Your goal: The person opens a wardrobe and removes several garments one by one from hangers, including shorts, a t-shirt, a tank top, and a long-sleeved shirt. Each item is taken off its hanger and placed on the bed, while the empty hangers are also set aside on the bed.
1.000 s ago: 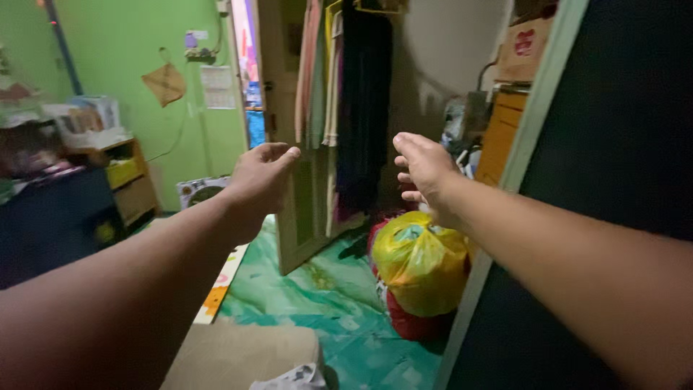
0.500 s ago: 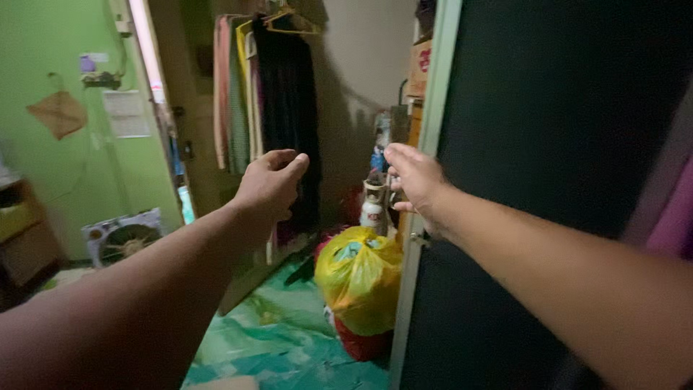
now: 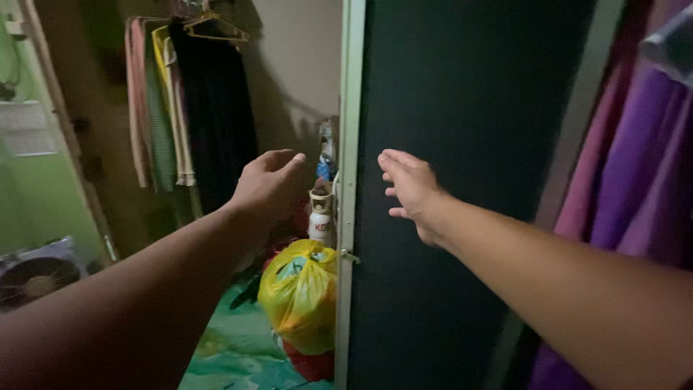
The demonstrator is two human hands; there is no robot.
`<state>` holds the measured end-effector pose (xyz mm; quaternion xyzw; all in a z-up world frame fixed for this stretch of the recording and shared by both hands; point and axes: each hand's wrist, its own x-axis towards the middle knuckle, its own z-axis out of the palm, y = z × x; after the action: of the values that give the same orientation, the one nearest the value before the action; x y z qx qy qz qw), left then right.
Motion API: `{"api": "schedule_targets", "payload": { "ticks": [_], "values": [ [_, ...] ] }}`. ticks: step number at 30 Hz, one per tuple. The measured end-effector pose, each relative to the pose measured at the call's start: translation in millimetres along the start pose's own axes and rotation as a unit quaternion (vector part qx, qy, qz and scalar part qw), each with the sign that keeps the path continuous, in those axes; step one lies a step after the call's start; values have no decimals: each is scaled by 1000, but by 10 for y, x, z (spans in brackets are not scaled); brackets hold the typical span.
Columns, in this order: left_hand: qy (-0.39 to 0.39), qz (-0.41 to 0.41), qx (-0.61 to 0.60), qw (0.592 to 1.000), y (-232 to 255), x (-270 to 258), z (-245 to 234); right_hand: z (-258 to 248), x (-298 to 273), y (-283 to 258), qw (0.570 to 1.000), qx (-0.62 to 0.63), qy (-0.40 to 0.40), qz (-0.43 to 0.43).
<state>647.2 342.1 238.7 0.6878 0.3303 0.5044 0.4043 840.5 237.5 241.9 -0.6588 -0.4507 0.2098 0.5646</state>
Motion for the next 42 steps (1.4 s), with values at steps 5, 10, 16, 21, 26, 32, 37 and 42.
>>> {"api": "schedule_targets", "payload": {
  "ticks": [5, 10, 16, 21, 26, 32, 37, 42],
  "values": [
    [-41, -53, -32, 997, 135, 22, 309, -301, -50, -26, 998, -31, 45, 16],
    [-70, -99, 22, 992, 360, -141, 513, -471, -204, -35, 993, -47, 112, 16],
    [-145, -91, 8, 985, 542, -253, 615, -645, -406, -80, 982, -57, 175, 36],
    [-175, -82, -25, 981, 596, -303, 693, -755, -618, -87, 969, -79, 228, 55],
    [-220, -48, -47, 973, 656, -383, 699, -894, -857, -129, 966, -44, 249, 60],
    [-244, -20, -38, 969, 779, -534, 795, -1044, -1150, -165, 954, -28, 292, 58],
    [-292, -52, -72, 952, 978, -742, 884, -1260, -1406, -201, 950, -5, 309, 48],
    [-353, -58, -99, 929, 1170, -962, 1066, -1588, -1610, -209, 940, -6, 338, 49]
  ]
}}
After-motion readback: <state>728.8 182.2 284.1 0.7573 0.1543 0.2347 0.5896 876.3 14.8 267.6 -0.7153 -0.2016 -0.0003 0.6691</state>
